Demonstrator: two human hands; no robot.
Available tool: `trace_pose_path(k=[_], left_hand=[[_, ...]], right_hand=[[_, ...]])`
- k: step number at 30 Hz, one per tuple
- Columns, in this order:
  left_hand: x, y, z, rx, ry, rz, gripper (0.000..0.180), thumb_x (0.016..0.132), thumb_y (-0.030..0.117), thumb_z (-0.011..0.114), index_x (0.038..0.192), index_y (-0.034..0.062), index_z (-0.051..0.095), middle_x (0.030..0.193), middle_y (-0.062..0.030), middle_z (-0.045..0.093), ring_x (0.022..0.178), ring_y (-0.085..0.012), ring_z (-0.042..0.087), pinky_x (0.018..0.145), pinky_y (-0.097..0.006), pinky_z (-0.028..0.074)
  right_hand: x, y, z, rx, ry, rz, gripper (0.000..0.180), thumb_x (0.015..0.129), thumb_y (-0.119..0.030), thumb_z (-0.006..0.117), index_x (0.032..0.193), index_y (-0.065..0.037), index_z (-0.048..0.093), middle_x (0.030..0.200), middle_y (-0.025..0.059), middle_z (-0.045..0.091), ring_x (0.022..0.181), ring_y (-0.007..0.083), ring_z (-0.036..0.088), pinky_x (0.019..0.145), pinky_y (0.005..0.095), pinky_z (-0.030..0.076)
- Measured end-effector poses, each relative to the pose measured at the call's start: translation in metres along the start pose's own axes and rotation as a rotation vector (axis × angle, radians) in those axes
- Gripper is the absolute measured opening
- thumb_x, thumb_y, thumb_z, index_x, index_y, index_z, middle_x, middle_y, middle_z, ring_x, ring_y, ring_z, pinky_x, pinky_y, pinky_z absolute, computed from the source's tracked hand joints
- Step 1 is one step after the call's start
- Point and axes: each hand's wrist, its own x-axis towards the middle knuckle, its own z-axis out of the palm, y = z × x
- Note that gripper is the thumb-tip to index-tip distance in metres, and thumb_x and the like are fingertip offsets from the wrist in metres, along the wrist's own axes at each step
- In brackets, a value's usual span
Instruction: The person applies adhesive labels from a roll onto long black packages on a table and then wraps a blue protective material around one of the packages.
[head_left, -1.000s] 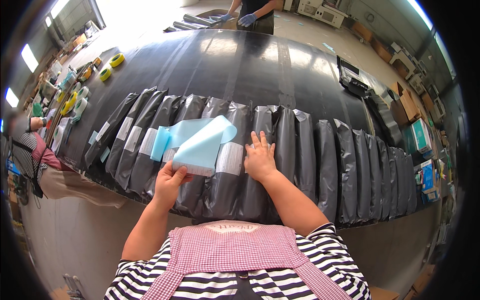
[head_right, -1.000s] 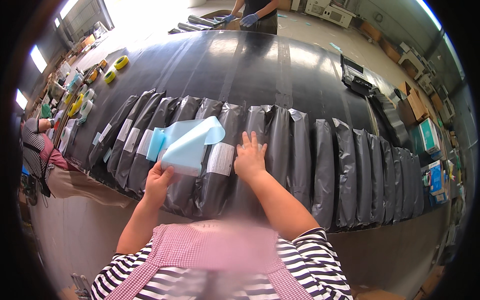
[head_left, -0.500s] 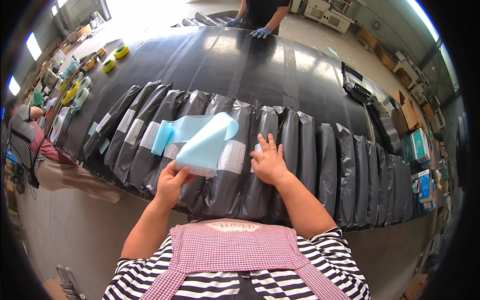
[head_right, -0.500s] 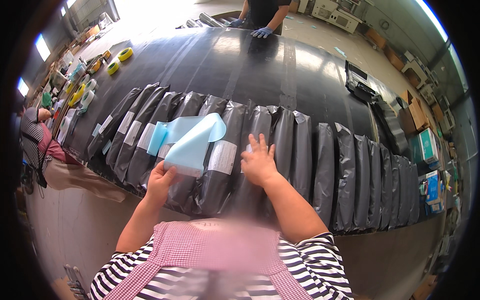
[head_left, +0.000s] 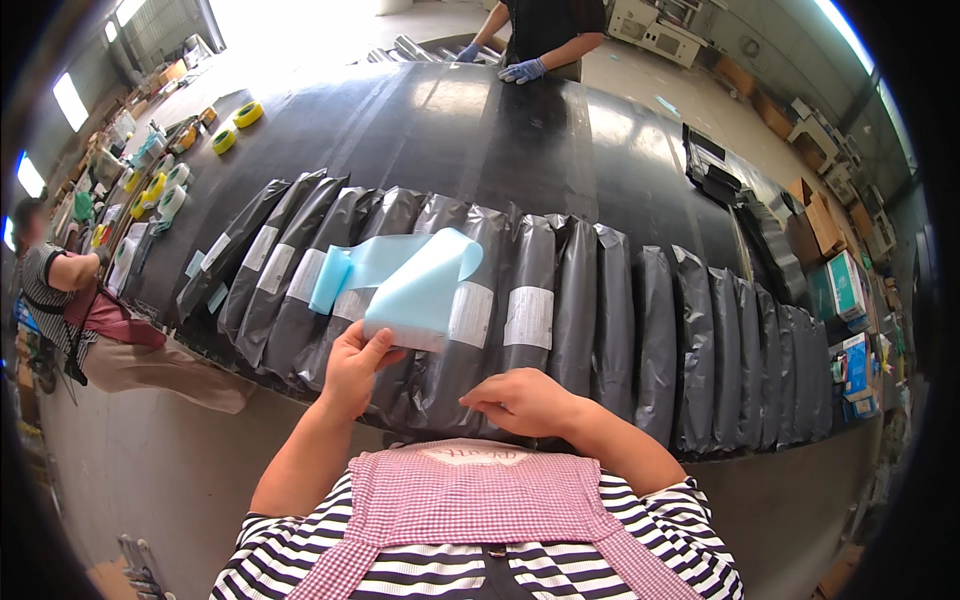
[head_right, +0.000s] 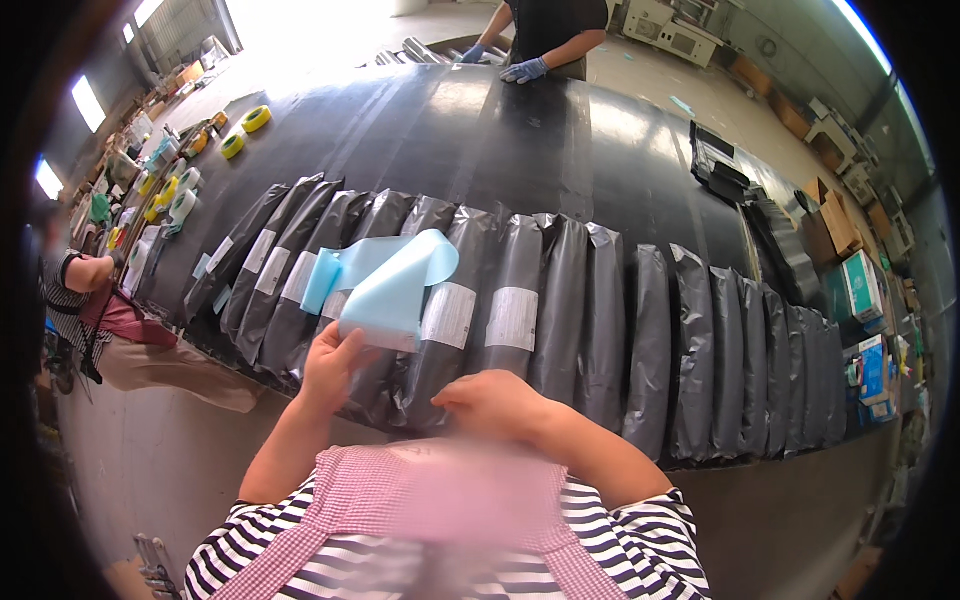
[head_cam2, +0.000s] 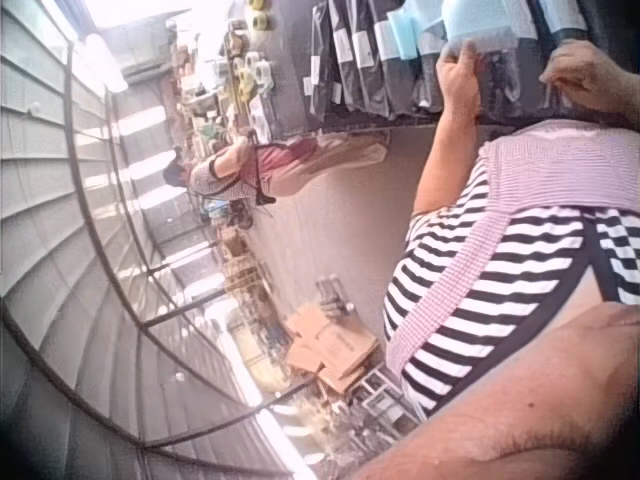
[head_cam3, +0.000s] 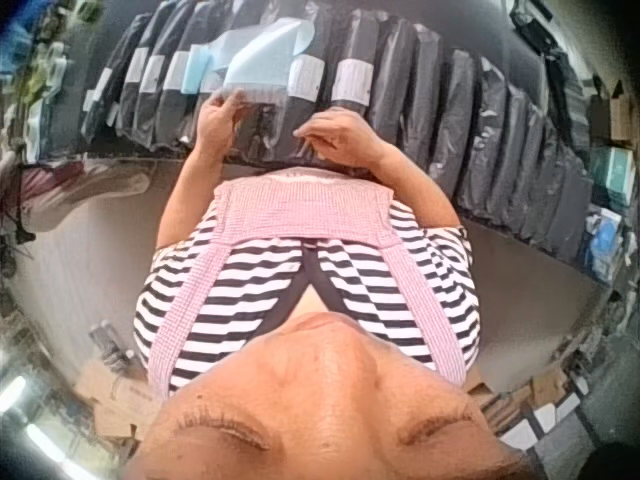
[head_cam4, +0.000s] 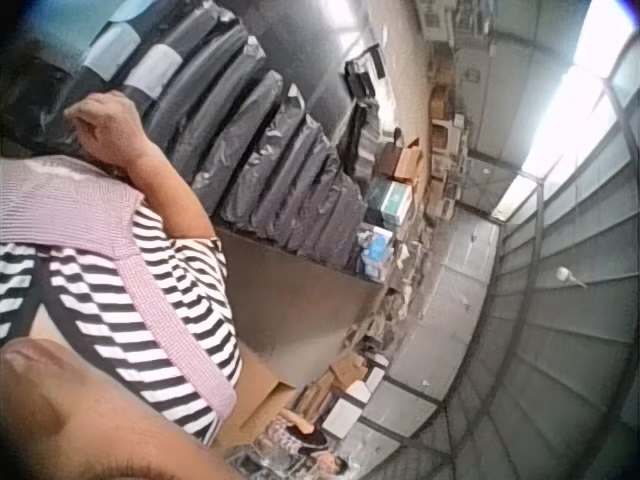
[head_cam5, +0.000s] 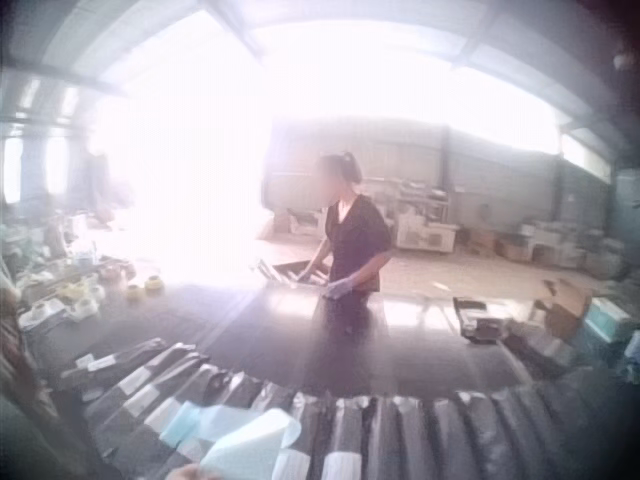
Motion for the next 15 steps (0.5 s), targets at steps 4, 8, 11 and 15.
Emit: trace_pose_path(k=[4, 8, 11, 15], left_hand=[[0.001, 0.005, 0.037, -0.156, -0.009, -0.039, 0.027, 0.097, 0.023, 0.07, 0.113, 0.0013, 0.069, 0.103, -0.006, 0.071, 0.094, -0.017, 0.068, 0.087, -0.034, 0.056], [0.007, -0.016, 0.052, -0.276, -0.098, -0.167, 0.03, 0.098, 0.028, 0.069, 0.107, -0.0004, 0.068, 0.1, -0.0077, 0.07, 0.09, -0.0176, 0.068, 0.081, -0.033, 0.057], [0.0, -0.001, 0.062, -0.241, -0.28, -0.089, 0.03, 0.099, 0.026, 0.066, 0.115, -0.0001, 0.063, 0.104, -0.0071, 0.069, 0.094, -0.0169, 0.068, 0.083, -0.032, 0.056], [-0.005, 0.009, 0.062, 0.008, -0.392, 0.146, 0.025, 0.096, 0.004, 0.064, 0.121, 0.0003, 0.061, 0.105, -0.0058, 0.069, 0.094, -0.015, 0.066, 0.086, -0.031, 0.054]], right_hand=[[0.002, -0.031, -0.017, -0.358, 0.562, -0.431, 0.026, 0.08, -0.009, 0.073, 0.105, -0.016, 0.072, 0.113, 0.0018, 0.07, 0.103, 0.0212, 0.067, 0.094, 0.0383, 0.051], [0.012, -0.038, -0.008, -0.595, 0.58, -0.339, 0.036, 0.082, -0.016, 0.072, 0.118, -0.02, 0.07, 0.124, 0.0077, 0.064, 0.11, 0.0254, 0.064, 0.098, 0.0394, 0.049], [0.009, -0.023, 0.006, -0.352, 0.681, -0.225, 0.042, 0.082, -0.011, 0.075, 0.122, -0.017, 0.067, 0.118, 0.0117, 0.064, 0.103, 0.031, 0.065, 0.089, 0.0398, 0.053], [0.021, -0.03, -0.001, 0.273, 0.849, -0.013, 0.04, 0.087, -0.01, 0.078, 0.124, -0.009, 0.064, 0.11, 0.0096, 0.065, 0.096, 0.0221, 0.064, 0.087, 0.0311, 0.051]])
